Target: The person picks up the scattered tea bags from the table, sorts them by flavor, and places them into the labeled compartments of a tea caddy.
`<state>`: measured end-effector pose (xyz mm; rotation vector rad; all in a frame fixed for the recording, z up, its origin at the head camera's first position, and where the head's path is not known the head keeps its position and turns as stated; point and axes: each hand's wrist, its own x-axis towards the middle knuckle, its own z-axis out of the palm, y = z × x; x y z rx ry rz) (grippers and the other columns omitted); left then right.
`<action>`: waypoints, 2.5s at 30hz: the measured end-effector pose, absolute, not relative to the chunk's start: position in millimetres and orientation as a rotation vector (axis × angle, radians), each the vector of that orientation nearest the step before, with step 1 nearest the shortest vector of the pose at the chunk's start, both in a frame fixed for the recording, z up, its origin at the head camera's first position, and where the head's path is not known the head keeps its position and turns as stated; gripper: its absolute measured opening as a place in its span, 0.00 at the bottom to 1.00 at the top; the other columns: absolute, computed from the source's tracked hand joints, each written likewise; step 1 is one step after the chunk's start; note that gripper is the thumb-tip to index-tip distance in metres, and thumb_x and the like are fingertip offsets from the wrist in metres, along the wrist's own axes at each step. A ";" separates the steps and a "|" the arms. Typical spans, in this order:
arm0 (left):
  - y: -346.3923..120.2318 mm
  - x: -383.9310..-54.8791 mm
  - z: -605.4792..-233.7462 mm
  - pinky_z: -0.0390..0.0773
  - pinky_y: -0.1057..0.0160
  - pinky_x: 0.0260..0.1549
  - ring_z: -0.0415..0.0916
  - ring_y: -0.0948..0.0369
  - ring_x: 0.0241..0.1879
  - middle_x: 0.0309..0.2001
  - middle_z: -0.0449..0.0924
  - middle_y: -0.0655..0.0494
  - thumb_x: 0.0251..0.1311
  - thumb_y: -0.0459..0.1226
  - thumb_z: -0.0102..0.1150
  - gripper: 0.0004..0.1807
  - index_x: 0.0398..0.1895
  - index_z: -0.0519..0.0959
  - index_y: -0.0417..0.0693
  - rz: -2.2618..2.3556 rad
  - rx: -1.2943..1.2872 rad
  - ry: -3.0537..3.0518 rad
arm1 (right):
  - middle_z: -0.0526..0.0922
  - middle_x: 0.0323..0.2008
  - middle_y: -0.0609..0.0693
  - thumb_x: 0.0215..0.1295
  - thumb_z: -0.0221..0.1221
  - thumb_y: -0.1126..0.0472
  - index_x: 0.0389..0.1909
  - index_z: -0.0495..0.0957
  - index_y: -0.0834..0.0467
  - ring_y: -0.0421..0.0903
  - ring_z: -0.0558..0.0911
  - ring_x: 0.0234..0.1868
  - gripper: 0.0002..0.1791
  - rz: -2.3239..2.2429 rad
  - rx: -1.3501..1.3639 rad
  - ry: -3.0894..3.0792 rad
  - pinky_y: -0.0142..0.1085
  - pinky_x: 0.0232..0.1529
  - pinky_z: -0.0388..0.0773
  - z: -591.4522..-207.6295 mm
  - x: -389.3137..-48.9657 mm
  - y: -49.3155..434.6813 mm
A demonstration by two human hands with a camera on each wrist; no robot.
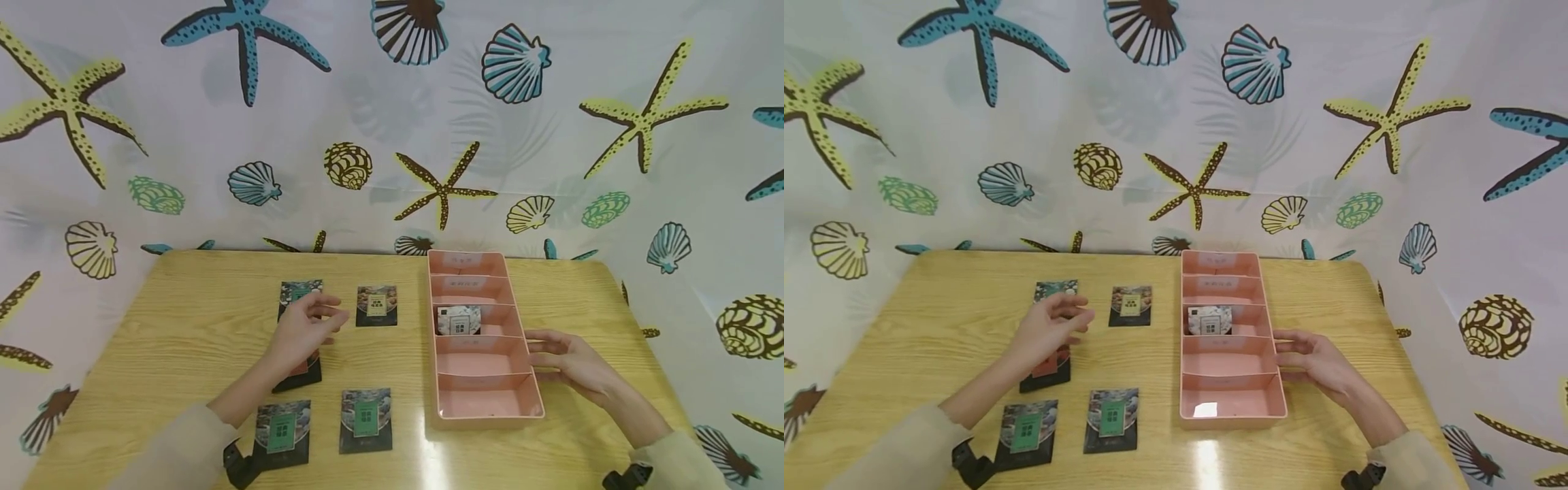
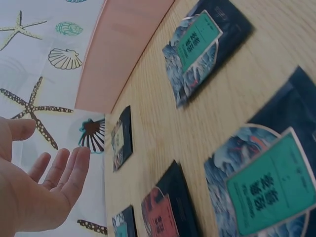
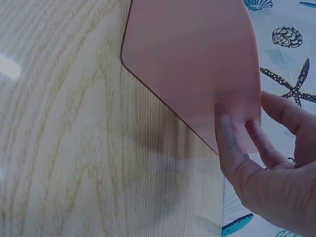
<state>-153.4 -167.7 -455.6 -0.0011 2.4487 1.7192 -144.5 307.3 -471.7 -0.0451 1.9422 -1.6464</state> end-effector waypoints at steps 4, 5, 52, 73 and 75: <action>-180.0 -149.1 -459.9 0.89 0.52 0.44 0.88 0.51 0.46 0.56 0.83 0.38 0.73 0.45 0.65 0.25 0.66 0.76 0.41 1.661 -0.022 2.499 | 0.73 0.72 0.69 0.77 0.62 0.59 0.81 0.56 0.67 0.43 0.86 0.60 0.40 -1.644 -0.039 1.946 0.42 0.59 0.86 -472.1 -145.1 308.4; -183.5 -147.8 -460.7 0.88 0.53 0.43 0.88 0.51 0.45 0.56 0.83 0.38 0.73 0.46 0.65 0.26 0.66 0.76 0.41 1.637 -0.033 2.517 | 0.74 0.71 0.68 0.77 0.62 0.59 0.81 0.56 0.67 0.43 0.86 0.60 0.40 -1.645 -0.039 1.944 0.42 0.59 0.86 -472.2 -145.3 308.3; -249.3 -126.2 -504.8 0.81 0.59 0.22 0.82 0.59 0.18 0.53 0.86 0.31 0.64 0.55 0.71 0.44 0.68 0.69 0.29 1.207 -0.468 2.548 | 0.78 0.68 0.63 0.77 0.62 0.60 0.81 0.55 0.69 0.43 0.87 0.59 0.40 -1.665 -0.030 1.933 0.42 0.59 0.86 -474.6 -146.8 309.2; -236.8 -131.8 -507.3 0.75 0.62 0.25 0.83 0.55 0.30 0.39 0.88 0.37 0.52 0.53 0.80 0.41 0.56 0.77 0.27 0.957 -0.348 2.818 | 0.78 0.68 0.64 0.77 0.62 0.60 0.81 0.55 0.69 0.43 0.87 0.58 0.40 -1.666 -0.048 1.939 0.42 0.59 0.87 -475.4 -147.0 309.4; -236.2 -132.2 -507.0 0.75 0.62 0.25 0.83 0.55 0.30 0.39 0.88 0.37 0.52 0.52 0.80 0.41 0.56 0.77 0.27 0.955 -0.349 2.819 | 0.78 0.68 0.63 0.77 0.62 0.61 0.81 0.55 0.69 0.43 0.87 0.58 0.40 -1.670 -0.047 1.935 0.42 0.58 0.87 -475.6 -147.2 309.6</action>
